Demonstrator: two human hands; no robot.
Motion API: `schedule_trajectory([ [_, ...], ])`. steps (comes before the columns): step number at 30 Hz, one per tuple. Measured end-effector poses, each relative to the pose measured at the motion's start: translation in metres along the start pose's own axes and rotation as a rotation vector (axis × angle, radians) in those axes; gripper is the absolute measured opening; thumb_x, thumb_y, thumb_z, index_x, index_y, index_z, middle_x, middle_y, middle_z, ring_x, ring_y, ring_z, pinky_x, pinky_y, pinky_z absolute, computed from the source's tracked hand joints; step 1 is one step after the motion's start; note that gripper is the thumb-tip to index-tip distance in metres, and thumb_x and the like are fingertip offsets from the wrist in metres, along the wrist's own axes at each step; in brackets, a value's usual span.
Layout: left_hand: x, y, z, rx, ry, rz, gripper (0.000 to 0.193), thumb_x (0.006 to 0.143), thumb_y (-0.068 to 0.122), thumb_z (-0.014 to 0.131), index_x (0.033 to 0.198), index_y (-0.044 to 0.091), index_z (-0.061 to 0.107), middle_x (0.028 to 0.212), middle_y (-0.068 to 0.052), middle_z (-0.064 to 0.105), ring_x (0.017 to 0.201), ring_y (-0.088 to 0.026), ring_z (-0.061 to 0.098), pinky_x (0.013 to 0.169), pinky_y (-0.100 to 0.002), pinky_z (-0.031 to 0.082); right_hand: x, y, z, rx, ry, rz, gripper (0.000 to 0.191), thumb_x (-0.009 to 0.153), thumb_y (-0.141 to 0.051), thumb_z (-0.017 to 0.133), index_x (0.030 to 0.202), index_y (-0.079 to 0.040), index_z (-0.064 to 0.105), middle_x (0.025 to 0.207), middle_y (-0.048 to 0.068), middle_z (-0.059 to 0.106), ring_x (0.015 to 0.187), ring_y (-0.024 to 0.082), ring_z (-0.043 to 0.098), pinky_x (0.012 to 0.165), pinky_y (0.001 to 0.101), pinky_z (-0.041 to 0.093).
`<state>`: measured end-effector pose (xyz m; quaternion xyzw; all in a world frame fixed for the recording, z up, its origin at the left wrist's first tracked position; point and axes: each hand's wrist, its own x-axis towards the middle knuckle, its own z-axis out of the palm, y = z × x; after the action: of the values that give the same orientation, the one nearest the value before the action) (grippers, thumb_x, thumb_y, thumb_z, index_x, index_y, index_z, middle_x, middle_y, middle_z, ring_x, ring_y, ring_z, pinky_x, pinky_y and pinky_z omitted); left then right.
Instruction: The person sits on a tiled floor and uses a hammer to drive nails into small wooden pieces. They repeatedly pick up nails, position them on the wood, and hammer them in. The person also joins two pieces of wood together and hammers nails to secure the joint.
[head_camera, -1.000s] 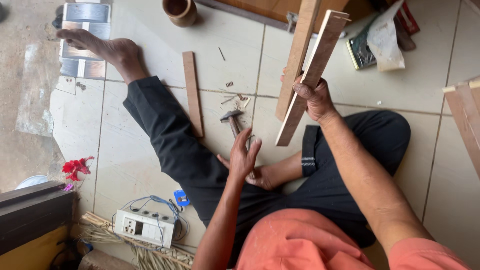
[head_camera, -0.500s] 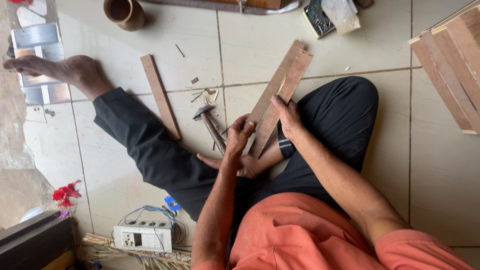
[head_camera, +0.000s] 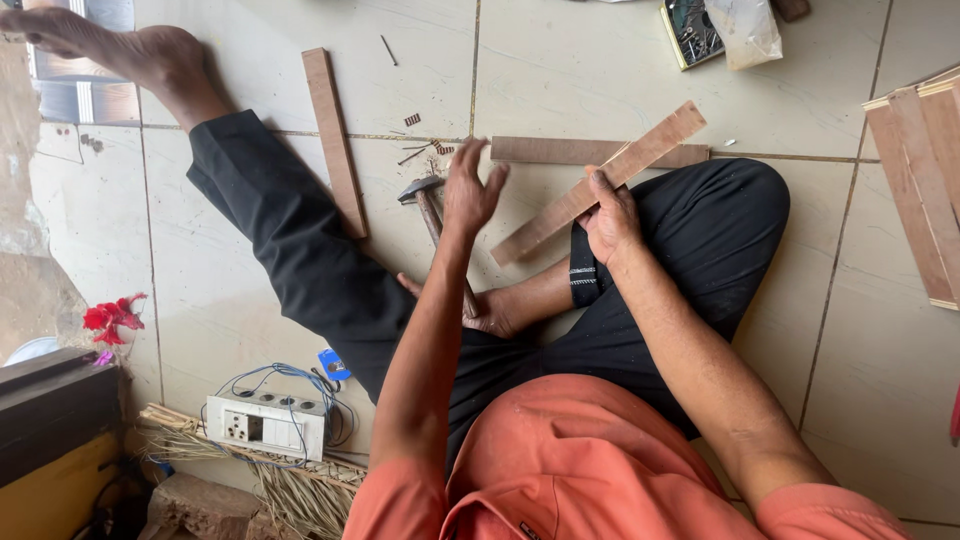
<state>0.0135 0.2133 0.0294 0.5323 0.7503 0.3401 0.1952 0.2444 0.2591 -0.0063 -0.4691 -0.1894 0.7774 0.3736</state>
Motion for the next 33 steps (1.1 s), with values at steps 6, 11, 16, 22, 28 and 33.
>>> schedule_trajectory([
  [6, -0.071, -0.006, 0.007, -0.078, -0.338, 0.068, 0.058, 0.085, 0.030, 0.080, 0.133, 0.002, 0.063, 0.122, -0.021, 0.066, 0.111, -0.040, 0.065, 0.094, -0.046, 0.053, 0.018, 0.012, 0.015, 0.174, -0.032, 0.001, 0.056, 0.091, -0.037, 0.077, 0.136, -0.009, 0.058, 0.124, 0.006, 0.061, 0.117, 0.022, 0.057, 0.103, 0.0466, 0.048],
  [11, -0.075, -0.023, 0.022, 0.003, -0.255, 0.163, 0.049, 0.085, 0.019, 0.076, 0.130, 0.001, 0.064, 0.116, -0.020, 0.066, 0.106, -0.039, 0.065, 0.094, -0.046, 0.054, 0.017, 0.009, 0.012, 0.123, -0.062, 0.040, 0.053, 0.092, -0.036, 0.074, 0.135, -0.010, 0.056, 0.126, 0.004, 0.063, 0.119, 0.020, 0.058, 0.105, 0.0431, 0.047],
  [16, -0.064, -0.040, -0.013, 0.136, -0.249, 0.150, 0.049, 0.085, 0.023, 0.073, 0.128, 0.002, 0.065, 0.114, -0.018, 0.066, 0.097, -0.036, 0.069, 0.086, -0.044, 0.058, 0.005, 0.006, 0.000, 0.076, -0.082, 0.063, 0.048, 0.095, -0.033, 0.070, 0.134, -0.007, 0.058, 0.124, 0.008, 0.062, 0.118, 0.022, 0.059, 0.105, 0.0418, 0.048],
  [22, -0.055, -0.064, -0.090, 0.323, -0.291, 0.288, 0.050, 0.084, 0.027, 0.075, 0.127, 0.005, 0.066, 0.120, -0.016, 0.067, 0.101, -0.035, 0.070, 0.086, -0.044, 0.059, -0.001, 0.008, -0.009, -0.295, 0.161, -0.274, 0.049, 0.096, -0.023, 0.071, 0.136, -0.006, 0.050, 0.126, 0.012, 0.053, 0.110, 0.021, 0.056, 0.095, 0.0404, 0.052],
  [28, -0.039, -0.070, -0.087, 0.415, -0.421, 0.344, 0.052, 0.082, 0.029, 0.076, 0.128, 0.007, 0.065, 0.123, -0.019, 0.065, 0.107, -0.036, 0.067, 0.089, -0.044, 0.057, 0.008, -0.022, 0.004, -1.396, 0.022, -0.678, 0.055, 0.095, -0.029, 0.075, 0.142, -0.007, 0.055, 0.143, 0.013, 0.053, 0.133, 0.030, 0.052, 0.114, 0.0494, 0.044],
  [33, -0.011, -0.033, -0.014, 0.454, -0.560, 0.234, 0.046, 0.095, 0.026, 0.065, 0.138, 0.010, 0.058, 0.131, -0.012, 0.065, 0.118, -0.028, 0.063, 0.105, -0.044, 0.047, 0.037, -0.040, 0.039, -1.926, -0.084, -0.624, 0.070, 0.092, -0.046, 0.072, 0.145, -0.007, 0.051, 0.152, 0.013, 0.043, 0.142, 0.038, 0.036, 0.113, 0.0604, 0.025],
])
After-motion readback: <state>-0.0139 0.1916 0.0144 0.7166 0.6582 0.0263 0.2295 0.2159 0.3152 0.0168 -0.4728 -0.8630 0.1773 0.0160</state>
